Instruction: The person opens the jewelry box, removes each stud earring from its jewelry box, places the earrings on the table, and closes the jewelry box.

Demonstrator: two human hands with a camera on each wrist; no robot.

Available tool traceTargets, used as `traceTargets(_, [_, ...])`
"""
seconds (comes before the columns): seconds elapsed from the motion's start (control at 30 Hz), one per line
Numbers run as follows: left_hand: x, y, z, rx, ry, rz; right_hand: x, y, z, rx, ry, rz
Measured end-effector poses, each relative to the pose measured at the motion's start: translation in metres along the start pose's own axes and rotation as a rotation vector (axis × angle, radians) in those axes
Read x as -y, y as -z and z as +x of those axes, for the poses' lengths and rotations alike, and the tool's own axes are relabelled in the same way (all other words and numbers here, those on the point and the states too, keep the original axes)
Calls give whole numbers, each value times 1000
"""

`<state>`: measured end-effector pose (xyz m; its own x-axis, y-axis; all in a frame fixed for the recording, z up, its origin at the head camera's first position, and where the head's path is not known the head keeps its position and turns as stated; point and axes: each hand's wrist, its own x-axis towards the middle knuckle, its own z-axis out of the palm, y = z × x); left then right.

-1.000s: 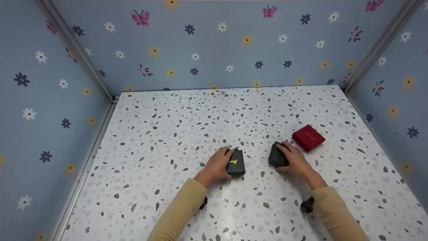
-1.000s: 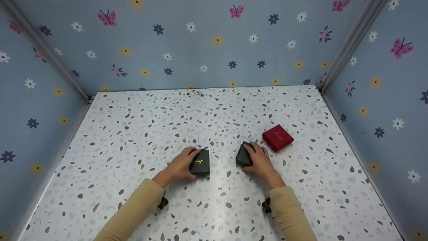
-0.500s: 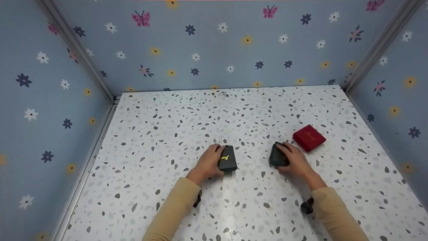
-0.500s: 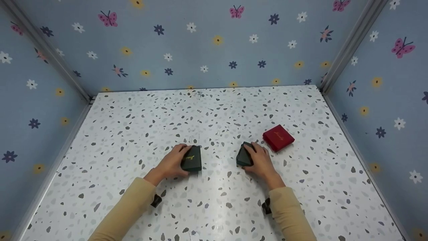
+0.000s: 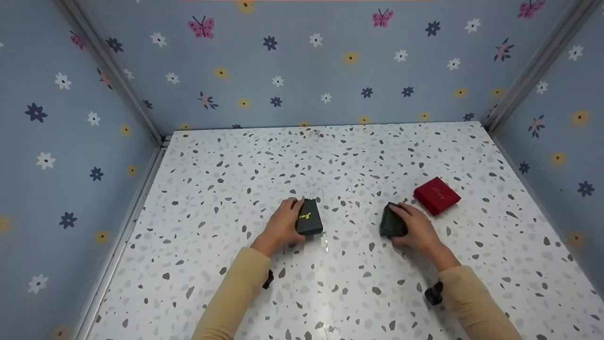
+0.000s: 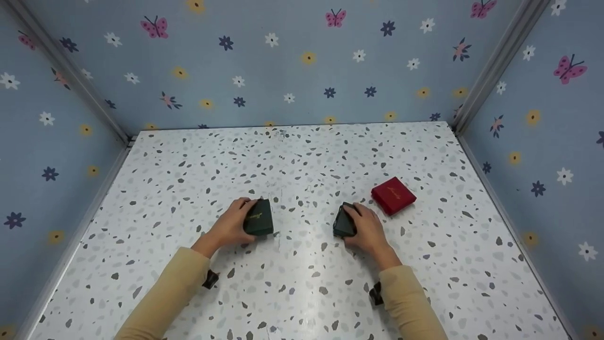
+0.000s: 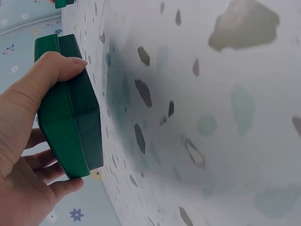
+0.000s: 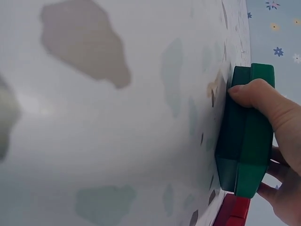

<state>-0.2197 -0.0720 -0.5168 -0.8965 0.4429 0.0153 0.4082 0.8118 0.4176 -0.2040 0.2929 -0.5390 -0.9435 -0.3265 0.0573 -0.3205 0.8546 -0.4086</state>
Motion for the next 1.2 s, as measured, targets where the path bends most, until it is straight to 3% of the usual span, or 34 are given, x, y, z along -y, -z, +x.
traceTargets(0.53, [30, 10, -1, -44, 76, 42, 26, -2, -4, 18, 30, 1])
traceTargets(0.93, [48, 13, -4, -54, 158, 1, 55, -13, -6, 24, 95, 53])
traceTargets(1.2, [60, 11, -6, -97, 193, -9, 69, -21, -2, 4, 141, 47])
